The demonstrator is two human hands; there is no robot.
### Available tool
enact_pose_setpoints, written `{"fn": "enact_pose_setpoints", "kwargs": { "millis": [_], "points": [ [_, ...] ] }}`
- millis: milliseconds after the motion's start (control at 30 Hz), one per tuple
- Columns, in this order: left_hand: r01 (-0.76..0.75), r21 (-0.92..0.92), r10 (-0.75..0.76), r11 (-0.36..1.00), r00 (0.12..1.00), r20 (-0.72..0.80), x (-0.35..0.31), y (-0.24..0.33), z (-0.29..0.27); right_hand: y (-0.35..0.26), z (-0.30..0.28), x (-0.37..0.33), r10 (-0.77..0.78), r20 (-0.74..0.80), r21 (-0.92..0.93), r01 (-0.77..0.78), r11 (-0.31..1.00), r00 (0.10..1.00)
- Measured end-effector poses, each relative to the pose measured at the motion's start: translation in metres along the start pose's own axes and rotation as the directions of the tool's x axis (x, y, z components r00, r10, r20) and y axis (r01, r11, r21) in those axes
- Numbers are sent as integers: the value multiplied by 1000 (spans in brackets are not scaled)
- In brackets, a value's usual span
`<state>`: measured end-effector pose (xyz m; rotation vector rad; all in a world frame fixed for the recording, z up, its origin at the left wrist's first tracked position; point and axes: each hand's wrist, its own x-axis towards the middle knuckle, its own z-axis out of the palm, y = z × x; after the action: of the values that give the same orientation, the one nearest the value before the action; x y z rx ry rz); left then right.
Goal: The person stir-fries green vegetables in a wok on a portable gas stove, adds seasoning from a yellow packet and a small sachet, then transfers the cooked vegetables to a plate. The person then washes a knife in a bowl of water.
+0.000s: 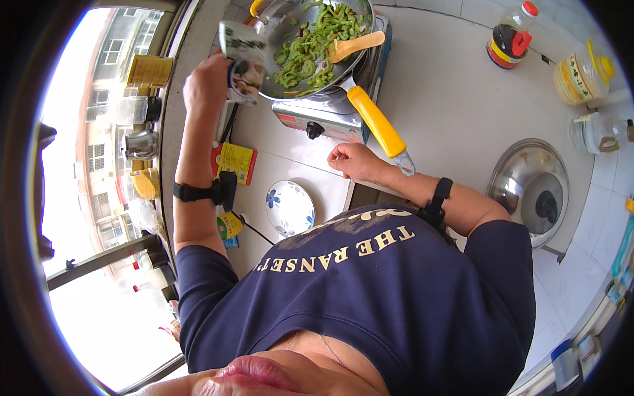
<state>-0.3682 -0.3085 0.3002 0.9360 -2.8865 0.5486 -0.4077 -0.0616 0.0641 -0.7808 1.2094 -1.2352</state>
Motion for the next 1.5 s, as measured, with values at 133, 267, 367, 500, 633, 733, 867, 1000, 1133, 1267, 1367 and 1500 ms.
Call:
{"fn": "enact_pose_setpoints", "kwargs": {
  "millis": [133,267,367,500,633,733,867,1000,1133,1267,1367,1500],
  "points": [
    [-25,48,24,999,999,25,-1,0,6,-1,-1,0,4,9,-13,-4,1000,1000],
    [-23,54,23,998,1000,8,-1,-1,7,-4,-3,-1,21,27,-27,-21,999,999],
    [37,14,-36,999,998,-59,2,-2,2,-6,-5,-2,21,23,-23,-21,1000,1000],
    [18,67,-19,998,1000,8,5,3,4,-6,-4,-4,35,35,-36,-34,999,999],
    [38,89,-40,995,999,23,7,4,5,-5,-5,-7,22,26,-28,-21,999,999],
    [64,79,-66,995,998,21,9,4,3,-4,-8,-9,19,14,-30,-19,999,1000],
    [94,64,-97,994,995,36,11,6,1,-3,-10,-11,15,9,-43,-15,999,1000],
    [48,84,-51,995,998,34,9,8,3,-1,-9,-13,-16,1,-9,16,1000,1000],
    [106,52,-107,993,994,4,11,5,0,0,-8,-14,35,-14,-23,-36,999,999],
    [109,38,-108,993,994,-24,7,5,1,0,-7,-15,26,-3,-35,-26,999,1000],
    [71,73,-71,995,997,-6,4,6,7,0,-6,-16,25,2,-20,-25,999,1000],
    [81,-6,-81,997,996,-44,3,-1,9,1,-4,-16,22,2,-43,-22,999,1000]
  ]
}}
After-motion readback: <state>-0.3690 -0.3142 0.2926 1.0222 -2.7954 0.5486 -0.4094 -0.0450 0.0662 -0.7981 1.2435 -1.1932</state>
